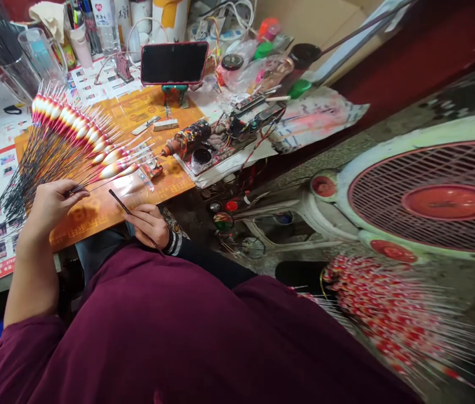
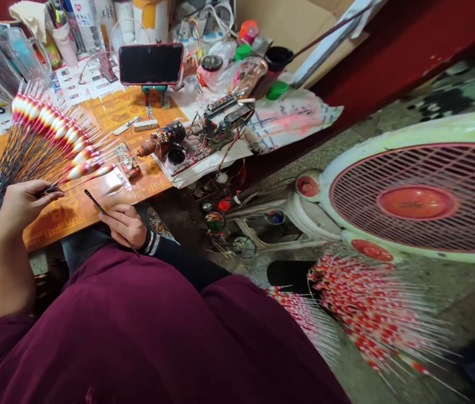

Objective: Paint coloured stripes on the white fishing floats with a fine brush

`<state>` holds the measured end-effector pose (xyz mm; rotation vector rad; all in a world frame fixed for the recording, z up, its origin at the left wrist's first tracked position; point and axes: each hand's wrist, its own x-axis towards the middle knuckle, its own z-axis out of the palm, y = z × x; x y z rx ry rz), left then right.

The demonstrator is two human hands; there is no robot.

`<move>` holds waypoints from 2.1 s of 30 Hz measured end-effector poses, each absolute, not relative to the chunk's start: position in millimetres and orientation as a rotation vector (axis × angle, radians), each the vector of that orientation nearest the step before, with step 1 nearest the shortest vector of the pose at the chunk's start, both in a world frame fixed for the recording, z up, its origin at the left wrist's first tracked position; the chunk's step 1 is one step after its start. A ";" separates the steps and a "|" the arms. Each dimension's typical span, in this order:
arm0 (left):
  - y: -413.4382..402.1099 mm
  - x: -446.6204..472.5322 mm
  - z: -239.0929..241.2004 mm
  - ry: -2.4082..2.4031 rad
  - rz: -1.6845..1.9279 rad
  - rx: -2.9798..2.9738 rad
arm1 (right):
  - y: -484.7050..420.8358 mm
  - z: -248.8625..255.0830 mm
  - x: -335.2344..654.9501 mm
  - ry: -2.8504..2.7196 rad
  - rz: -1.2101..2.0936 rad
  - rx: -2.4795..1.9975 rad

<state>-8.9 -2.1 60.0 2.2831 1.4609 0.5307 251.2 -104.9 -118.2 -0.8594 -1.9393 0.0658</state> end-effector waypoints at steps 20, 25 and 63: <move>5.2 8.2 29.2 1.361 0.564 2.232 | -118.0 -123.2 245.8 -1.885 0.087 -1.025; 3.2 10.7 31.4 1.356 0.551 2.240 | -118.1 -121.3 244.2 -1.873 0.072 -1.029; 22.0 -18.0 42.8 1.813 0.551 2.384 | -115.1 -119.5 246.7 -1.880 0.035 -0.895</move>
